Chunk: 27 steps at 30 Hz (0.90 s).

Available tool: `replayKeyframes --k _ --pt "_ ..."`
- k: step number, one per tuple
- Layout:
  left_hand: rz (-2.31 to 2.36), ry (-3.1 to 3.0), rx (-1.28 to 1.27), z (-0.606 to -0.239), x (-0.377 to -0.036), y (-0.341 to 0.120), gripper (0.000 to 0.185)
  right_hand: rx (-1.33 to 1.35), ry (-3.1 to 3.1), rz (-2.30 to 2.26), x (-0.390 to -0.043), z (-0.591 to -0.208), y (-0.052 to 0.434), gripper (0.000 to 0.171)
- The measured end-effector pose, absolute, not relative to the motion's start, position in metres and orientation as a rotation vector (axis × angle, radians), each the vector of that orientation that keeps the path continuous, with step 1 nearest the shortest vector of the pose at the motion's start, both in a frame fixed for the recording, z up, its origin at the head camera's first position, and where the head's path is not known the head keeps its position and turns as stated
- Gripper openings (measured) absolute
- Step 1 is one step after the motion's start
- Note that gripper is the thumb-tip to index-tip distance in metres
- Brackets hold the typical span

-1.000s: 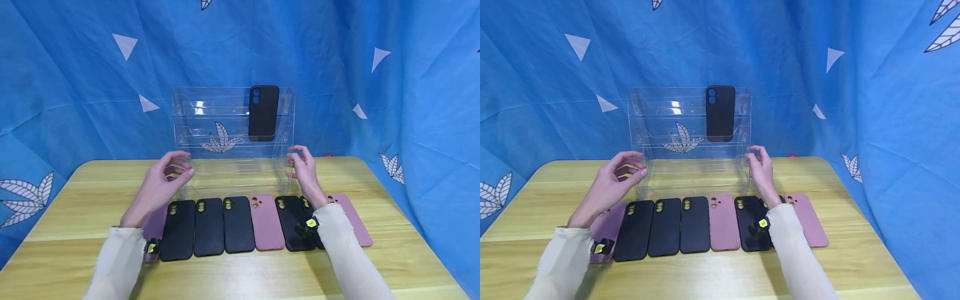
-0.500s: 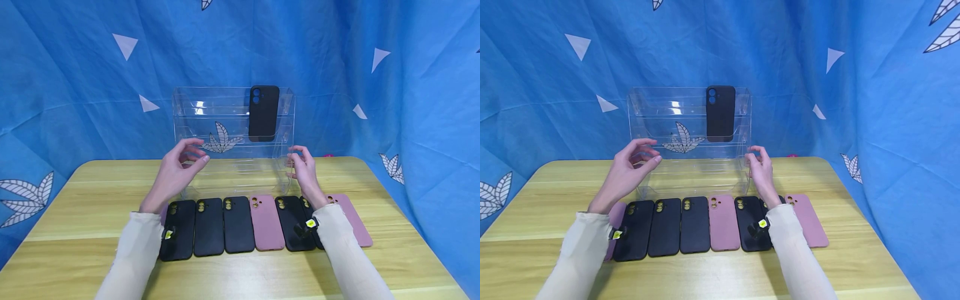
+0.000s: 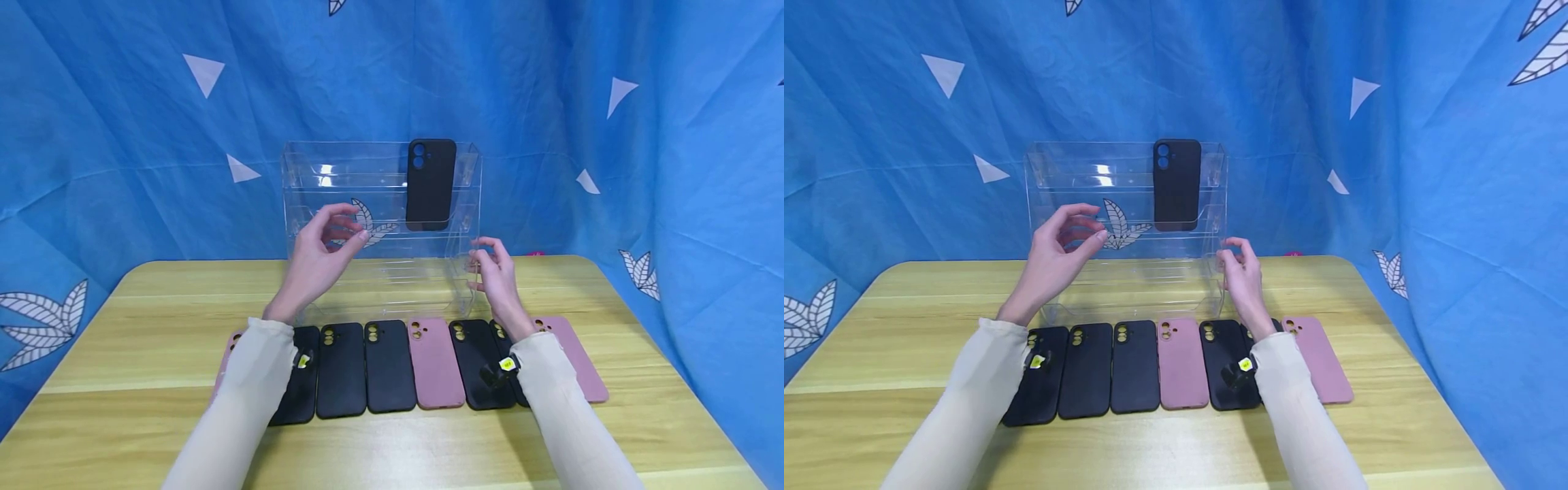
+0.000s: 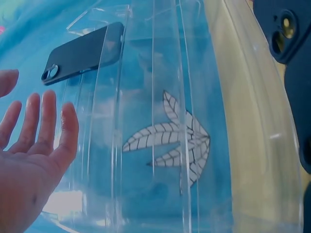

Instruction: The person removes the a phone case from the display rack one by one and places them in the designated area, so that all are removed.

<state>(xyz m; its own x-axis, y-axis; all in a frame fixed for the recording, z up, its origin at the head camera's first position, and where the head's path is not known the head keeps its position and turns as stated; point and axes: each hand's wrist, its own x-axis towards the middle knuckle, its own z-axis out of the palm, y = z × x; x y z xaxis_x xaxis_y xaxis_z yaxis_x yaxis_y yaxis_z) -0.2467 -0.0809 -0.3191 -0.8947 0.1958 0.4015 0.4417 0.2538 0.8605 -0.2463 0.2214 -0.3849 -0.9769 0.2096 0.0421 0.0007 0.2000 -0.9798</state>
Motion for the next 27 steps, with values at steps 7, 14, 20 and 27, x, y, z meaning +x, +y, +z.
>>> replayKeyframes --k 7,14,20,27 --pt "-1.754 -2.245 -0.594 -0.314 -0.258 -0.063 0.041 -0.211 -2.285 1.899 -0.246 -0.385 0.220 0.037" --pt "-1.802 -2.159 -0.579 -0.313 -0.277 -0.042 0.038 -0.207 -2.291 1.887 -0.247 -0.386 0.222 0.038" --pt "-1.777 -2.174 -0.561 -0.311 -0.291 -0.030 0.038 -0.200 -2.295 1.866 -0.247 -0.386 0.221 0.038" --pt "-1.752 -2.196 -0.531 -0.311 -0.304 -0.019 0.040 -0.194 -2.305 1.848 -0.246 -0.387 0.220 0.040"
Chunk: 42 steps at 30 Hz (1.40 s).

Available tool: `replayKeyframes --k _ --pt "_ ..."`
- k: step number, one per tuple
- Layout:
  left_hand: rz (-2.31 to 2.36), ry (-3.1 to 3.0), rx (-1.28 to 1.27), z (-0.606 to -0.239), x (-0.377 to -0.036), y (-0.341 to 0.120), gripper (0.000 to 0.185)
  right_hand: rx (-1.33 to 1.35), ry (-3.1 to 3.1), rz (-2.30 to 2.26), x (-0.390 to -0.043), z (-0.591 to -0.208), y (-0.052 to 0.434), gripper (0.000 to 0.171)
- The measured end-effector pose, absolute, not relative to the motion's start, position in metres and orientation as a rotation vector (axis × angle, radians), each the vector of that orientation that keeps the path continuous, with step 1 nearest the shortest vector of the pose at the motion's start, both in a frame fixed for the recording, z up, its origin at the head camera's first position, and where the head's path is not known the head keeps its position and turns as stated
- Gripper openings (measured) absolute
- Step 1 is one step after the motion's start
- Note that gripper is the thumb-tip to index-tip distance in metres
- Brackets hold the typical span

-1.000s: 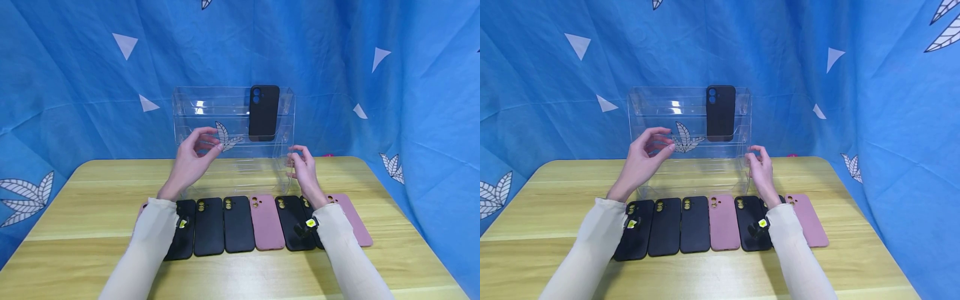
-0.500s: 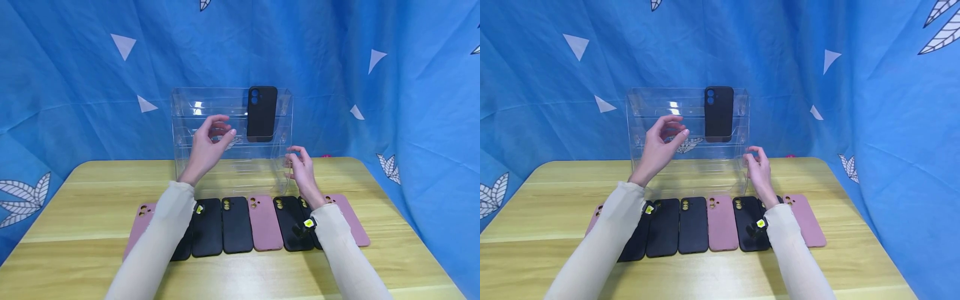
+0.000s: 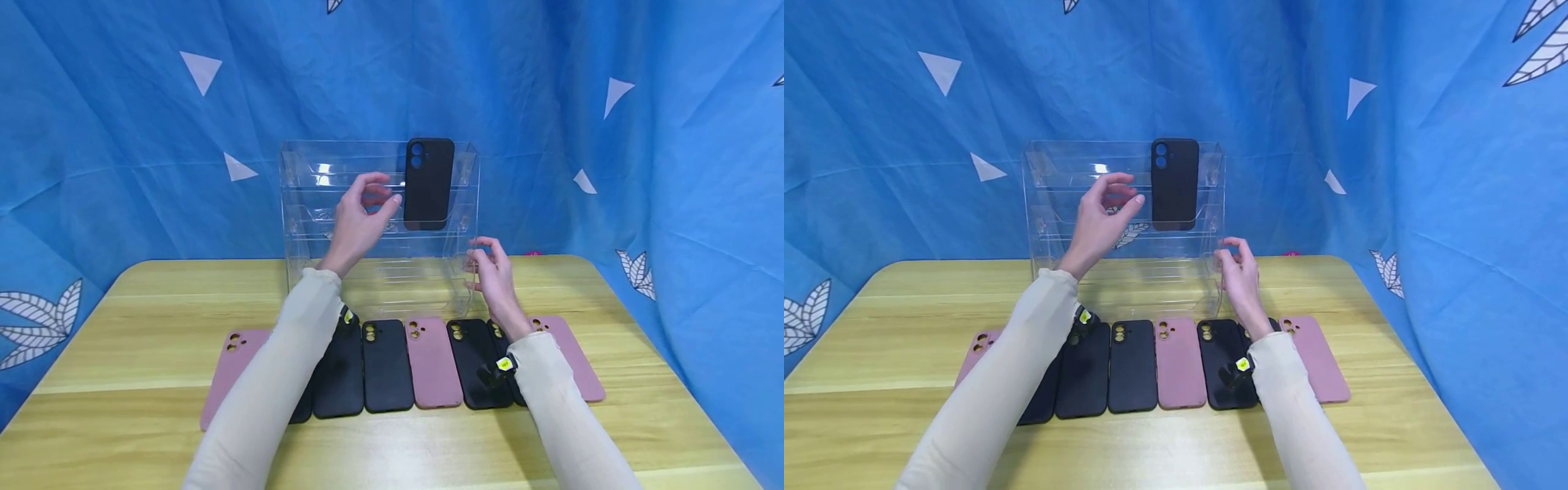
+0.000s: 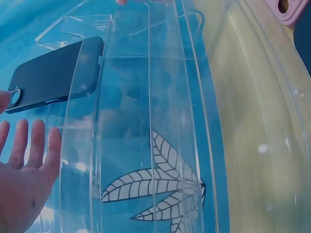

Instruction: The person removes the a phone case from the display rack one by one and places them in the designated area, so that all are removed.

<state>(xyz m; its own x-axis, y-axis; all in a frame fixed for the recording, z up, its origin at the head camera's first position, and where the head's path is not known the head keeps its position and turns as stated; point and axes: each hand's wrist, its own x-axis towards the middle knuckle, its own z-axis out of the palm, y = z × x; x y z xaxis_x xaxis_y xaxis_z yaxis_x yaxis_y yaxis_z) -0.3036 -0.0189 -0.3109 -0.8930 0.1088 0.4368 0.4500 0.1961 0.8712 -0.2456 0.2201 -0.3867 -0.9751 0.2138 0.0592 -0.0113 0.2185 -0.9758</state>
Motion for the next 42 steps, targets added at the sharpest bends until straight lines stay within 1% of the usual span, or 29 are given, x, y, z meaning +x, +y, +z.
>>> replayKeyframes --k 7,24,32,42 --pt "-1.739 -2.252 -0.477 -0.309 -0.311 -0.007 0.040 -0.192 -2.297 1.863 -0.244 -0.387 0.221 0.039" --pt "-1.661 -2.317 -0.327 -0.303 -0.312 0.013 0.034 -0.193 -2.295 1.854 -0.242 -0.388 0.218 0.037" --pt "-1.652 -2.307 -0.305 -0.304 -0.312 0.015 0.031 -0.179 -2.298 1.855 -0.242 -0.389 0.218 0.038" --pt "-1.669 -2.310 -0.321 -0.303 -0.312 0.014 0.032 -0.183 -2.306 1.847 -0.242 -0.389 0.218 0.039"
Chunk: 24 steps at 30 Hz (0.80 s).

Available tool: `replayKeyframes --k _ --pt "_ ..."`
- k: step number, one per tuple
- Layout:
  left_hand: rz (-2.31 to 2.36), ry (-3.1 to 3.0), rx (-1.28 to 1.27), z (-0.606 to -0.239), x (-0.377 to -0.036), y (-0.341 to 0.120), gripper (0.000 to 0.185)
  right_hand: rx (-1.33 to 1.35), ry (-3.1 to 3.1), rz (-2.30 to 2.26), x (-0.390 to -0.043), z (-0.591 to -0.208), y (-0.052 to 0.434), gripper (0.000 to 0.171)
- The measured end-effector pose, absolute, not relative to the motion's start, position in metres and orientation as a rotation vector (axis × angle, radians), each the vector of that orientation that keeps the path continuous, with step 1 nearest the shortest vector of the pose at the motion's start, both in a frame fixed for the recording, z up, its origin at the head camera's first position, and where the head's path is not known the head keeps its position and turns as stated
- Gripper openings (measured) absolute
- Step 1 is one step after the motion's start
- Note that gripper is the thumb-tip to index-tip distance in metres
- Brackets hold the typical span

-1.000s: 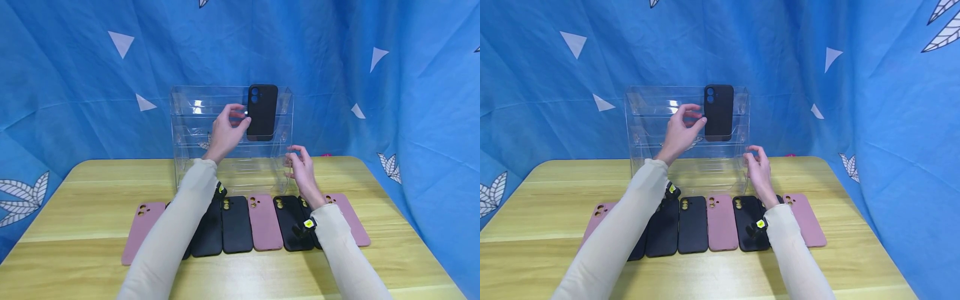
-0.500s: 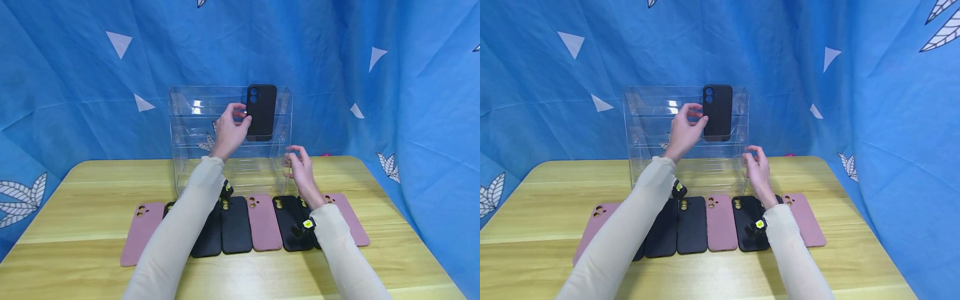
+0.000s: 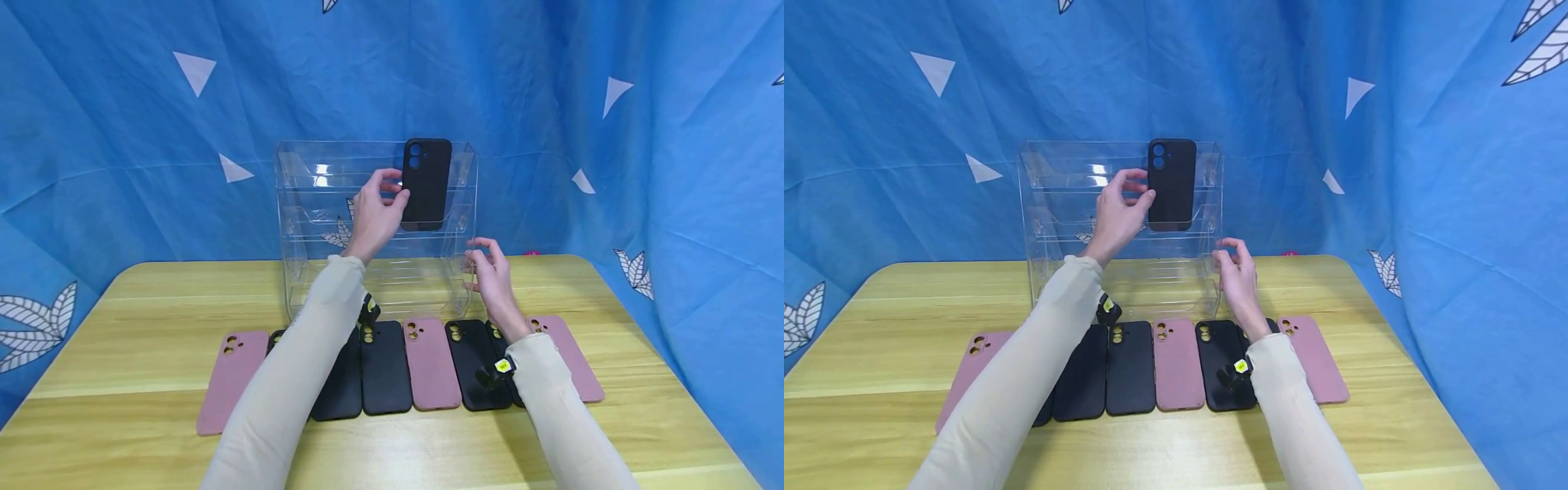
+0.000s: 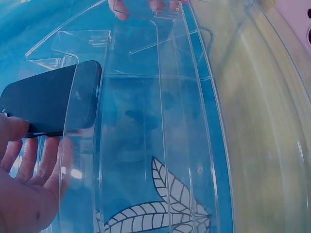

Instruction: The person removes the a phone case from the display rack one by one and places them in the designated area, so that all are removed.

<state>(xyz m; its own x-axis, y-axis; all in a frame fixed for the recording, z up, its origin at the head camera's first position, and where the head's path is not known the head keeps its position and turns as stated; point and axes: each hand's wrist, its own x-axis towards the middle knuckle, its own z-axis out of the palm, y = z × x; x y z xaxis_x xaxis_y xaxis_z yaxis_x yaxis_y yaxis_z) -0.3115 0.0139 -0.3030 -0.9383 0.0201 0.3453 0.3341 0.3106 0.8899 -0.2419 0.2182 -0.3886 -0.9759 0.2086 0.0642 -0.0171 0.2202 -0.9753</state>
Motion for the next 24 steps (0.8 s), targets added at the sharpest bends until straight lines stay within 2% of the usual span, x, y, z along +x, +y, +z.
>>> replayKeyframes --k 24 --pt "-1.745 -2.150 -0.455 -0.296 -0.313 0.003 0.033 -0.170 -2.316 1.841 -0.244 -0.388 0.218 0.039"
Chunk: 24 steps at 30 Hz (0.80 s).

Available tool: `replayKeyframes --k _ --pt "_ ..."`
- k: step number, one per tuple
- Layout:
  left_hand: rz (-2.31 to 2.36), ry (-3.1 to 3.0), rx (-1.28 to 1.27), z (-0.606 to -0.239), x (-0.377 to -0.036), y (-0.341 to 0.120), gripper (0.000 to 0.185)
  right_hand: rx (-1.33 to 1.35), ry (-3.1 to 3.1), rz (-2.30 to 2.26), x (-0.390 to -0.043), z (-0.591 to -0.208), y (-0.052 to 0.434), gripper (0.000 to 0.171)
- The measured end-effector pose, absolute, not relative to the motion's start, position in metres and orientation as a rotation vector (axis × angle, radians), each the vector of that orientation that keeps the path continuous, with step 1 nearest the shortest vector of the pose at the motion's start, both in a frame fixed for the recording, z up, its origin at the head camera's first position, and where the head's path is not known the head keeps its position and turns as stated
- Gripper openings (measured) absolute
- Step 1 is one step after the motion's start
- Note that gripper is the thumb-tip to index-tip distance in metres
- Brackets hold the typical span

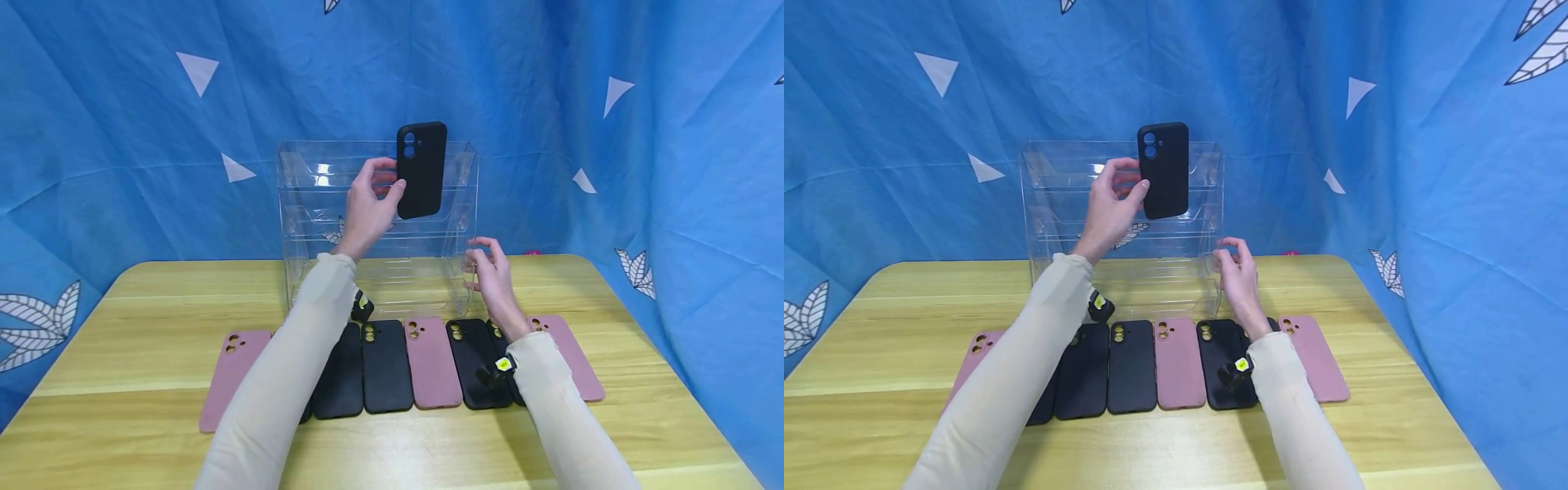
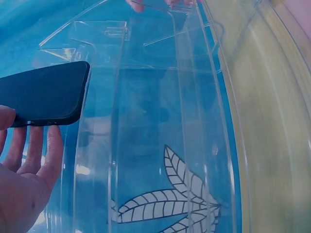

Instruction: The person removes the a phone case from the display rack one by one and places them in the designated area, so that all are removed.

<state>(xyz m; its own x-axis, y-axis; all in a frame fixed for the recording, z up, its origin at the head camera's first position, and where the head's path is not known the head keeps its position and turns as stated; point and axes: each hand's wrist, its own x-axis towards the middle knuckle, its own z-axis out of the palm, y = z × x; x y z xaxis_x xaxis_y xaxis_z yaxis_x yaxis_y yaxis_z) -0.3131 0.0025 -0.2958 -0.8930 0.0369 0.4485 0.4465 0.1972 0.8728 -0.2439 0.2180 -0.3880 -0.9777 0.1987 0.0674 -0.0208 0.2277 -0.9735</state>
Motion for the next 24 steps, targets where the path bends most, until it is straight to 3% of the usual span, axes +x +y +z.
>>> replayKeyframes --k 24 --pt "-1.856 -2.051 -0.570 -0.295 -0.302 -0.016 0.033 -0.174 -2.314 1.857 -0.245 -0.389 0.220 0.042"
